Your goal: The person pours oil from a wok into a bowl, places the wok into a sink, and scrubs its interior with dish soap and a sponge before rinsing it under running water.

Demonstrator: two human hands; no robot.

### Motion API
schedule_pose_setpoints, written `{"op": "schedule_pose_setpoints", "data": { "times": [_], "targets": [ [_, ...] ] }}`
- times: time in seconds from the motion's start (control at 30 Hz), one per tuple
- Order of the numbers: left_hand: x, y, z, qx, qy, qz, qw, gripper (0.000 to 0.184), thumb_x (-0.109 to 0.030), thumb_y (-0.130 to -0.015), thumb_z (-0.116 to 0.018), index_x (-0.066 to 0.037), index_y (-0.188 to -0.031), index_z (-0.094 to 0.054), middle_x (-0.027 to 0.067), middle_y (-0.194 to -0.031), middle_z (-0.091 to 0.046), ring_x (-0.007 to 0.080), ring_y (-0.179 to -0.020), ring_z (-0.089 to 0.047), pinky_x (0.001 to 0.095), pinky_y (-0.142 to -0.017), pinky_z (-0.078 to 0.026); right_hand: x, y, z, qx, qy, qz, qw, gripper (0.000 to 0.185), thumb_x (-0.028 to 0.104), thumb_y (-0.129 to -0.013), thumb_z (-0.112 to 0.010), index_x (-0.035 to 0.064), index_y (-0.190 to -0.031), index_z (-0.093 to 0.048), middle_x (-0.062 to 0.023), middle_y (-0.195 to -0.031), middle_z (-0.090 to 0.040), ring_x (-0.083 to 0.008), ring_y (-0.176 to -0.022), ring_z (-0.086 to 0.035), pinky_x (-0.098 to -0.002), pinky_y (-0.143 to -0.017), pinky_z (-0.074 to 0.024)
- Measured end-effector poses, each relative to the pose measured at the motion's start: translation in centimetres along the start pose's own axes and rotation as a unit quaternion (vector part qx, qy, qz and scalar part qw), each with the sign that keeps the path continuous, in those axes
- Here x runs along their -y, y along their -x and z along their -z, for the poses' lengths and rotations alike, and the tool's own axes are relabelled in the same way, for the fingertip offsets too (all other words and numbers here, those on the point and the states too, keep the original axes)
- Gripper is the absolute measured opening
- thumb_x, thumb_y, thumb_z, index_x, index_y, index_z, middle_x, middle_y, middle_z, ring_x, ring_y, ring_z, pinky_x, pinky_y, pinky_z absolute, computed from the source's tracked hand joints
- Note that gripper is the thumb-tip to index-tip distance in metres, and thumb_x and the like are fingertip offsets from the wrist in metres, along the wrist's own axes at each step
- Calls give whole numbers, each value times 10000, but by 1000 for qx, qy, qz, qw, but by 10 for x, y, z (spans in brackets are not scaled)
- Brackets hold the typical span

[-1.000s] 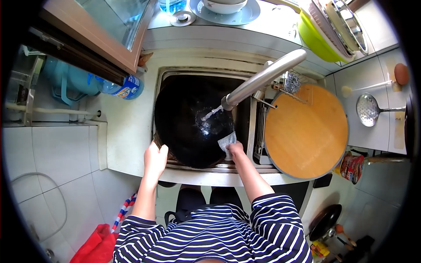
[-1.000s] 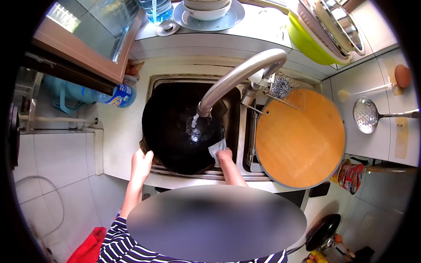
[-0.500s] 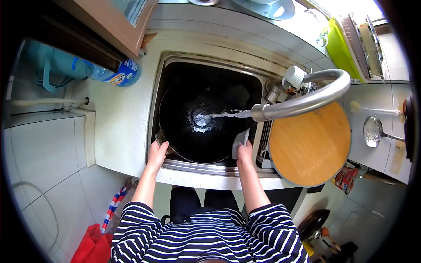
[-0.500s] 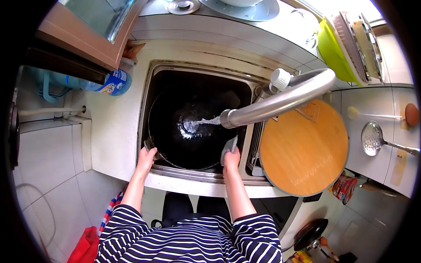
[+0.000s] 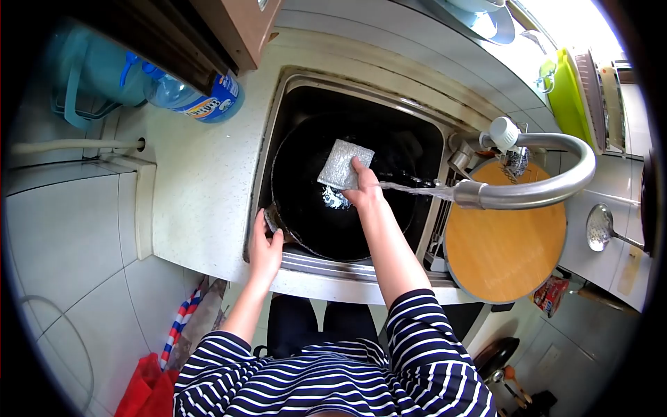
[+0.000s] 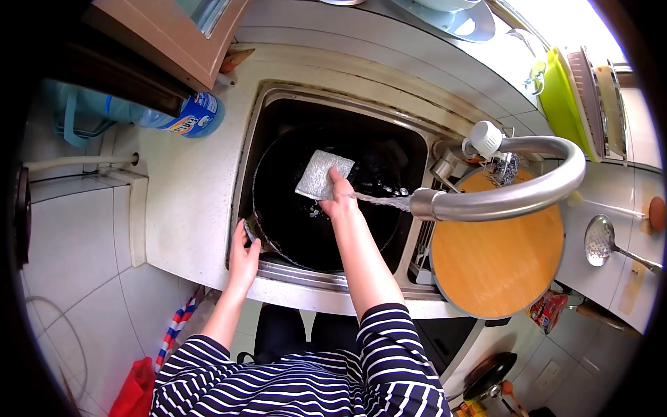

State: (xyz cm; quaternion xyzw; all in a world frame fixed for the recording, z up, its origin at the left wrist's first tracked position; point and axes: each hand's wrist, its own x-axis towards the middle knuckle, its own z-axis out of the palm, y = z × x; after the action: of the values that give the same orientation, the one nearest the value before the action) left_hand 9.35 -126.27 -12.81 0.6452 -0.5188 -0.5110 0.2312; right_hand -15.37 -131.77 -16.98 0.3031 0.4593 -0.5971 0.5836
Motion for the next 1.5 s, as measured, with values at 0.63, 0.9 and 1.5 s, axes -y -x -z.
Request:
{"op": "schedule_pose_setpoints", "data": {
  "times": [0.63, 0.9, 1.5],
  "targets": [
    [-61, -74, -199, 104, 69, -50, 991, 453, -459, -911, -515, -98, -1185, -516, 183, -1147, -528, 351, -1035, -547, 410, -859, -455, 2, 50, 40, 61, 107, 147, 982, 444, 334, -999, -377, 34, -1323, -428, -81, -1298, -502, -207, -1197, -469, -344, -1018, -365],
    [-62, -88, -190, 146, -63, -27, 987, 491, -490, -949, -324, -71, -846, -560, 108, -843, -629, 310, -816, -601, 418, -708, -449, -7, 41, 37, 28, 231, 171, 957, 491, 323, -952, -504, 4, -1317, -425, -104, -1307, -491, -208, -1218, -446, -321, -1037, -339],
    [-23, -18, -15, 34, -169, -207, 963, 433, -13, -831, -545, -54, -1260, -495, 154, -1394, -353, 351, -1290, -347, 422, -1060, -305, -16, -48, 102, 5, 894, 320, 312, 684, 460, -845, -569, 224, -1428, -303, -118, -1519, -191, -385, -1389, -147, -634, -1047, -184]
  ]
}}
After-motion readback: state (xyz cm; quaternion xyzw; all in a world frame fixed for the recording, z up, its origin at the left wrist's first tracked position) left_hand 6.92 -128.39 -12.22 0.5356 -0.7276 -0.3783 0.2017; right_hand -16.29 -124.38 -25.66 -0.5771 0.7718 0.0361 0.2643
